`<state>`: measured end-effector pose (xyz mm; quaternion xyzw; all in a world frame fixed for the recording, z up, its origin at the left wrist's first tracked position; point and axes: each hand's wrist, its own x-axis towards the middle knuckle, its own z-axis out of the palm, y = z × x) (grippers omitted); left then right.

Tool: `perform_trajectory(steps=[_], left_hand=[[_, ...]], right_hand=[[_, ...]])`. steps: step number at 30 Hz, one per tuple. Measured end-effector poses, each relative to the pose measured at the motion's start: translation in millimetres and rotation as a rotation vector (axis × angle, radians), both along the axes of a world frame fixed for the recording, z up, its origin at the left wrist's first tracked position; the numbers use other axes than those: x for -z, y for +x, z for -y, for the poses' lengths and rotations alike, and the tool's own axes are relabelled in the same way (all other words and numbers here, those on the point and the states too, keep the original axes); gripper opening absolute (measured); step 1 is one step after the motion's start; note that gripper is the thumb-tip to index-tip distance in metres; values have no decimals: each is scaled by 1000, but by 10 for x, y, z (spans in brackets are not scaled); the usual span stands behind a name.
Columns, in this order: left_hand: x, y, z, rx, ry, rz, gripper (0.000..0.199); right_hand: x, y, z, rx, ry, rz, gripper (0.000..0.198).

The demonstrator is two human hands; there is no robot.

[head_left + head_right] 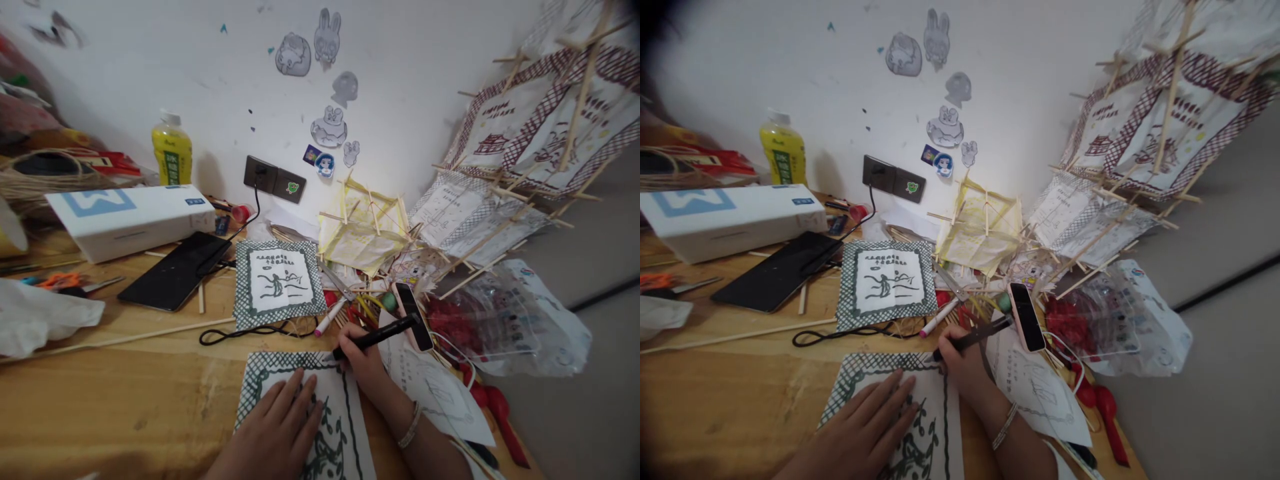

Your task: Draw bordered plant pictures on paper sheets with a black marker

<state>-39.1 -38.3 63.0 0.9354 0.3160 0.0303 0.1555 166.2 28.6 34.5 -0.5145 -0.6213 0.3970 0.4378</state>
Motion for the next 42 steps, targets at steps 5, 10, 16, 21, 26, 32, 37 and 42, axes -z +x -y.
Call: perform_trajectory(steps=[5,10,16,21,26,32,37,42], left_hand=[[22,8,-1,1,14,-6,65],[19,7,-2,2,7,-5,66],[-15,6,14,-3,-23,-8,67],[-45,23,11,-19,-15,-10,67],[-67,26,-4,-4,-20,-14,67],[-13,20,-11,7,-7,-8,69],[18,13,4,-16,17,9,67],[5,-14,17,1,0,24,64]], right_hand=[[-45,-10,-3,-21,25,84,19],[-94,-30,16,-41,55,149,19],[-48,-8,0,-35,63,136,20],[-23,4,4,-19,54,90,20],[-30,20,7,-11,47,90,18],[-24,16,-5,4,22,26,20],[-67,-24,-5,59,0,30,22],[-65,-17,-7,10,32,87,20]])
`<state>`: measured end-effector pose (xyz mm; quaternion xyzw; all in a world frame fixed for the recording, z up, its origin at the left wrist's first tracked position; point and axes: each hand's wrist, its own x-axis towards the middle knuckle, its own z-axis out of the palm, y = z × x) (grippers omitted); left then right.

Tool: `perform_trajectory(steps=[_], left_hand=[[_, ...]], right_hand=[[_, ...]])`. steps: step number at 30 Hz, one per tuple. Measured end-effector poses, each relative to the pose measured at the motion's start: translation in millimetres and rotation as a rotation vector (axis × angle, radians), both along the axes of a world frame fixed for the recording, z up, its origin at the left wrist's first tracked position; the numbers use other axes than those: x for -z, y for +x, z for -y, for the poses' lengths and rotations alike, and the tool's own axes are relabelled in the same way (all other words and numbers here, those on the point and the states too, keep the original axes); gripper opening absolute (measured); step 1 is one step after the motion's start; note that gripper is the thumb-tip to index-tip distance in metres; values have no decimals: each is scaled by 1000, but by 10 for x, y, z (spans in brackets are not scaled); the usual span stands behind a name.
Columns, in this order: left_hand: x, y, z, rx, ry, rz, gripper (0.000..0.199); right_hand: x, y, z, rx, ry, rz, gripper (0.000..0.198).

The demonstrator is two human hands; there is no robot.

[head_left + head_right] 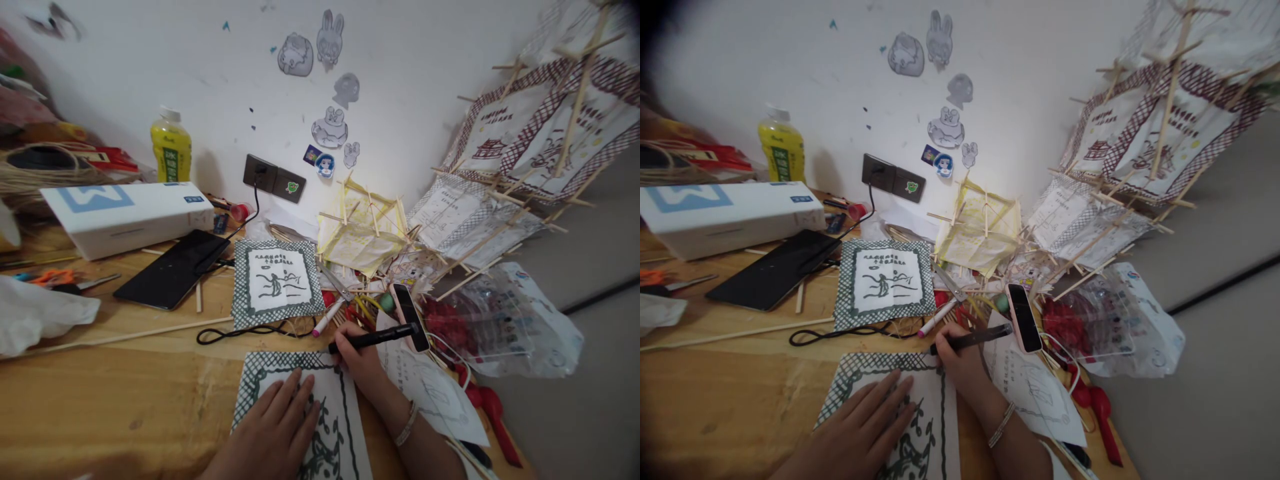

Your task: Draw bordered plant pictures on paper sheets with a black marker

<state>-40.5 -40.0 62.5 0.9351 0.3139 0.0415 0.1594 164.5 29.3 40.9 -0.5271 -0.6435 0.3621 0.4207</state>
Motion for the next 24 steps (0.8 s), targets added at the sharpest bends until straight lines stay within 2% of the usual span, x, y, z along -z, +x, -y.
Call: perform_trajectory(steps=[11,18,24], left_hand=[[76,10,-12,-13,10,24,66],[42,13,-12,-3,16,2,66],[70,116,66,-150,92,-52,60]], right_hand=[[-10,4,6,18,-6,-17,20],[-25,28,6,27,80,26,22],[11,25,16,78,52,-68,22]])
